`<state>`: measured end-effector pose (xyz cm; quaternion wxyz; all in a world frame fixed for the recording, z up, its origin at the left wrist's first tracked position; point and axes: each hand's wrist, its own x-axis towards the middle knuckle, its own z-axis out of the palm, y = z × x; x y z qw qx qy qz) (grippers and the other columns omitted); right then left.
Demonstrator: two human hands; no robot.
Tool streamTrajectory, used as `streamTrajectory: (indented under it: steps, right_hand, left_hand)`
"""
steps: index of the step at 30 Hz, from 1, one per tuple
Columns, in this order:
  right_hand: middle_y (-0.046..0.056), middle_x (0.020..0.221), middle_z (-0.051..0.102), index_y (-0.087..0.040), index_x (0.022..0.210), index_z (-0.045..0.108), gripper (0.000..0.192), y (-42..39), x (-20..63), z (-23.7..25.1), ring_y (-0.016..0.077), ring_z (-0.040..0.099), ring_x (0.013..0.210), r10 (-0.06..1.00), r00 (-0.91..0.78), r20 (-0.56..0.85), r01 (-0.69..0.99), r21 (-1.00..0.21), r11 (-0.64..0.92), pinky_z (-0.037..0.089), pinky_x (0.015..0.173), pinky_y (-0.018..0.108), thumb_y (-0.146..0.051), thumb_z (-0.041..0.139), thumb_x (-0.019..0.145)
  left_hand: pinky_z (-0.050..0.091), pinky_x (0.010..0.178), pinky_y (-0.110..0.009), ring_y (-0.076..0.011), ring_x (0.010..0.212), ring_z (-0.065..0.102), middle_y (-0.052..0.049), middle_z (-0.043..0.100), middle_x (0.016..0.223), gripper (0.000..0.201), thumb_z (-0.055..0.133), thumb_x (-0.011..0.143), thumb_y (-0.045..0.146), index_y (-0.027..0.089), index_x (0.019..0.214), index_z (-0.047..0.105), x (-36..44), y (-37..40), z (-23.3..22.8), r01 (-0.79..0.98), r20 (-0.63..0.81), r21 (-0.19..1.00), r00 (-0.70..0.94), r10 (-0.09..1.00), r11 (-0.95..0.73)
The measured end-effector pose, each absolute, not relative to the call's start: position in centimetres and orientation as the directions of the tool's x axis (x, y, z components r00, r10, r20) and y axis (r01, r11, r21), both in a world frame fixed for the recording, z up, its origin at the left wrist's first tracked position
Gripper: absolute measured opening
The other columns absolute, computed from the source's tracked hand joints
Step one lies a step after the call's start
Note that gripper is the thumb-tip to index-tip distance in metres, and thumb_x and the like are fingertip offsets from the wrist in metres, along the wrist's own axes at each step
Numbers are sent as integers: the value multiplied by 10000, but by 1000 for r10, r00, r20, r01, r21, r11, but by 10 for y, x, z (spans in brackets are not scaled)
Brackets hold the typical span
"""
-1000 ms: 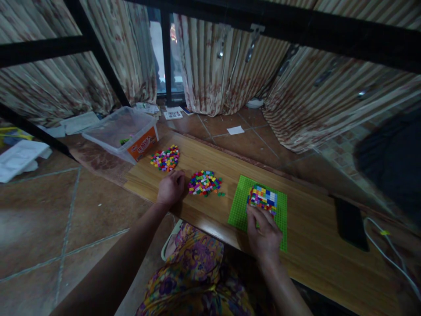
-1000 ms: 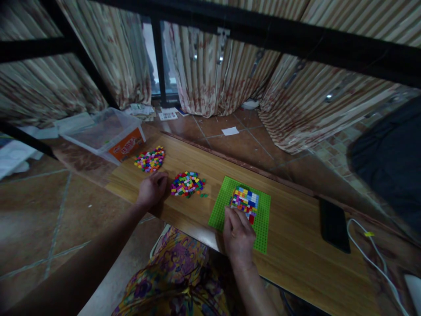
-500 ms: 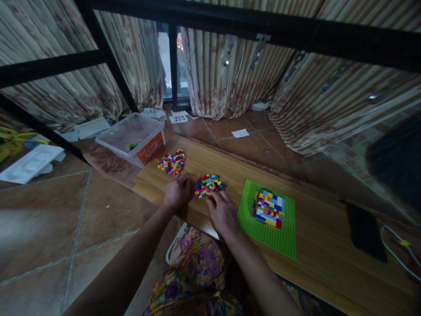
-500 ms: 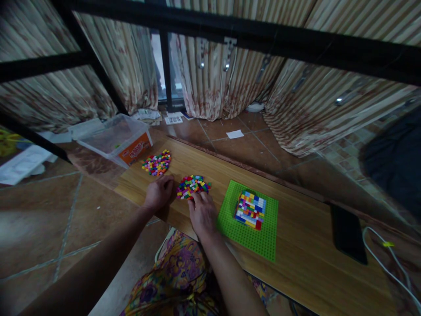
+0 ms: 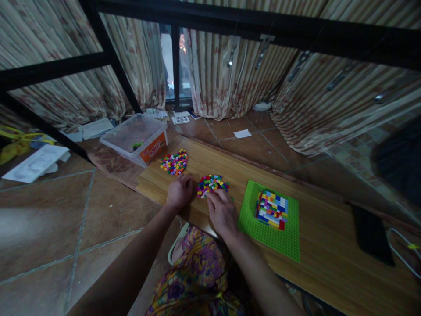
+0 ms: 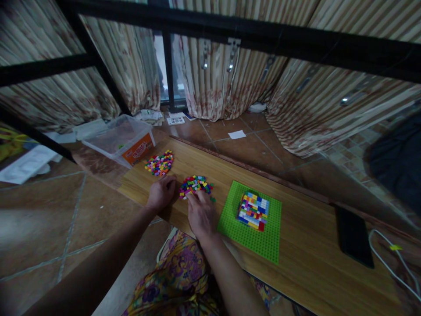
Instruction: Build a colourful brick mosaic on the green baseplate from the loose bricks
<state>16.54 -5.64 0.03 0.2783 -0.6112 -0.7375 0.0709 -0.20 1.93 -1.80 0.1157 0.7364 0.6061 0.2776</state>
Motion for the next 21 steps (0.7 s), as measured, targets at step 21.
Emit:
streamTrajectory:
  steps: [21]
  right_hand:
    - [19,790,612,-202,821,593,143,-94,181,13,148,579,765,956,27,293,740,-649,178,452,712,247,-172,476,899]
  left_hand:
    - [469,721,-258,-187,838,648,-58,705,933,247,450,853,319,206,908,663,-6,24,-16,810,286,533,98,953,-243]
